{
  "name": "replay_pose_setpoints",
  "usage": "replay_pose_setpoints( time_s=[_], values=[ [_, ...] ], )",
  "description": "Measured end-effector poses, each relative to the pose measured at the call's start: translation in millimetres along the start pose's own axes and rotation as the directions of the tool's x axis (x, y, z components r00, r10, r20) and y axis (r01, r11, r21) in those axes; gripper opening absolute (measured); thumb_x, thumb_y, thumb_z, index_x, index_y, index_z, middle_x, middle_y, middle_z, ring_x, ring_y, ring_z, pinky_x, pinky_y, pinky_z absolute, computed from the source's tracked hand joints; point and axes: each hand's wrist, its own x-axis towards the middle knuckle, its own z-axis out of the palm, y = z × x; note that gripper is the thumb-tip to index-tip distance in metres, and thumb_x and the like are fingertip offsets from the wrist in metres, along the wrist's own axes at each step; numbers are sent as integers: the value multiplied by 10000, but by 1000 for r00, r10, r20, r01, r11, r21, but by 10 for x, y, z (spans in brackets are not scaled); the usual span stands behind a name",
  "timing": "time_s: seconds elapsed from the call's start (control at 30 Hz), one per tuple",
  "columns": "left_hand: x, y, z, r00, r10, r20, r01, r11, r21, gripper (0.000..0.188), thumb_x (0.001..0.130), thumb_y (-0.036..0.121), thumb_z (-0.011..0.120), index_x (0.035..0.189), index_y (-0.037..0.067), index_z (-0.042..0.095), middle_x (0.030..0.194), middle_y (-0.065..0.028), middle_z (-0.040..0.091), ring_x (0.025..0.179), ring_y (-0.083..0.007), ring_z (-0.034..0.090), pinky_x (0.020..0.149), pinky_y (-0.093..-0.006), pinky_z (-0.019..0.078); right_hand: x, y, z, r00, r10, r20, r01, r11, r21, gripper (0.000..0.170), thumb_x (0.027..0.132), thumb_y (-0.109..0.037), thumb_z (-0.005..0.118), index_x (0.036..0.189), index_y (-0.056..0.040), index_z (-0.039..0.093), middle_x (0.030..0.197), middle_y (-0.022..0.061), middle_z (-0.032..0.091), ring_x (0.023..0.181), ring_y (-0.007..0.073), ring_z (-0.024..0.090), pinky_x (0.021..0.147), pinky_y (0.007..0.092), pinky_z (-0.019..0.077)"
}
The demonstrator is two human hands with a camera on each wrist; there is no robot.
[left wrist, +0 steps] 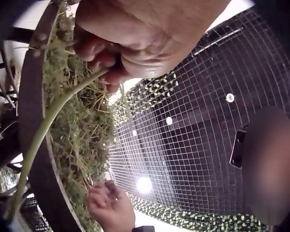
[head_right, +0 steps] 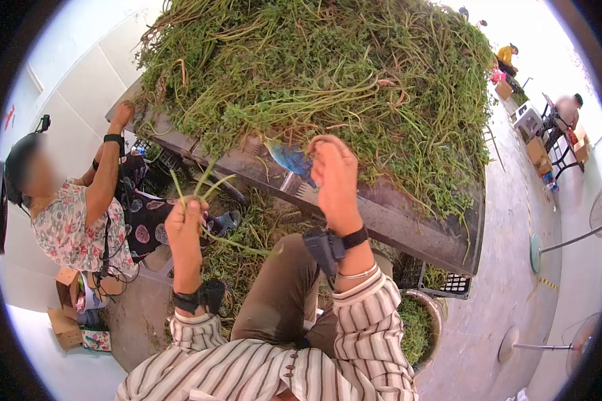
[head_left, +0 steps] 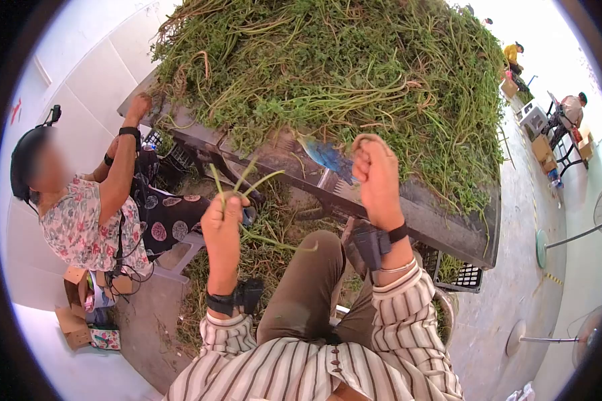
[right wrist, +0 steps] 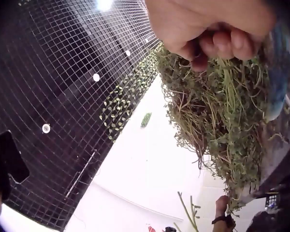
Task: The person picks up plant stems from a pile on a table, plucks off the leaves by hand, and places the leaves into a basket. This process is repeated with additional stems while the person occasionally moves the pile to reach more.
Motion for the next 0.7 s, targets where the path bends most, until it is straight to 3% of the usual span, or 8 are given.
replay_pose_setpoints(
  time_s=[0.03, 0.13, 0.23, 0.3, 0.43, 0.5, 0.63, 0.7],
  values=[
    [62, 24, -40, 1000, 0, 1, 0, 1000, 1, 248, 914, 239, 494, 805, 34, 581, 597, 53, 452, 535, -30, 373, 486, -190, 296, 30, -39, -17, 1000, 25, -4, -24, 984, 178, 113, 824, -88, 487, 832, -34, 586, 693, -20, 485, 528, 32, 361, 416, 193, 270],
    [372, 102, -98, 997, 67, 46, -70, 994, 80, 240, 926, 249, 464, 821, 52, 553, 592, 45, 440, 508, -26, 379, 466, -180, 291, 30, -14, 43, 998, 51, -26, -44, 969, 242, 100, 853, -111, 459, 856, -42, 531, 724, -3, 467, 527, 49, 358, 423, 196, 274],
    [806, 101, -91, 989, 136, 59, -131, 988, -83, 225, 932, 250, 446, 849, 56, 523, 604, 42, 430, 481, -24, 357, 422, -178, 254, 22, 6, 32, 995, 103, 6, -97, 914, 393, 85, 863, -121, 445, 839, -59, 498, 716, 0, 460, 518, 59, 356, 430, 195, 273],
    [1092, 145, -80, 990, -84, 112, 110, 963, -247, 191, 922, 241, 464, 860, 64, 502, 596, 48, 389, 458, -32, 332, 382, -188, 225, 32, 33, 3, 991, 124, 56, -136, 875, 464, 83, 868, -126, 436, 829, -69, 481, 698, -3, 451, 514, 63, 354, 434, 194, 270],
    [1745, 92, 30, 982, -119, 147, 158, 943, -294, 154, 889, 213, 511, 817, 80, 483, 592, 53, 373, 430, -32, 298, 361, -195, 227, 21, 53, -34, 978, 188, 95, -209, 818, 536, 112, 892, -164, 444, 810, -91, 472, 621, -40, 377, 493, 52, 314, 425, 197, 247],
    [2044, 67, 70, 962, -161, 220, 196, 970, -144, 144, 848, 201, 567, 825, 94, 473, 593, 60, 361, 429, -28, 286, 358, -197, 225, 13, 63, -30, 975, 207, 79, -217, 814, 539, 132, 901, -178, 448, 797, -99, 465, 599, -53, 347, 486, 47, 299, 422, 199, 242],
    [2493, -73, 225, 949, -217, 229, 245, 964, -102, 139, 842, 175, 565, 825, 84, 461, 595, 40, 390, 426, -42, 279, 345, -212, 218, 34, 100, -27, 975, 205, 91, -223, 839, 496, 200, 913, -206, 452, 739, -110, 432, 581, -61, 321, 470, 40, 282, 417, 199, 230],
    [2633, -173, 311, 938, -306, 161, 314, 949, -31, 150, 860, 174, 532, 798, 63, 453, 607, 4, 445, 393, -54, 269, 328, -211, 198, 29, 114, -6, 964, 240, 117, -266, 820, 507, 206, 917, -212, 445, 738, -110, 434, 577, -63, 317, 471, 41, 277, 420, 200, 230]
  ],
)
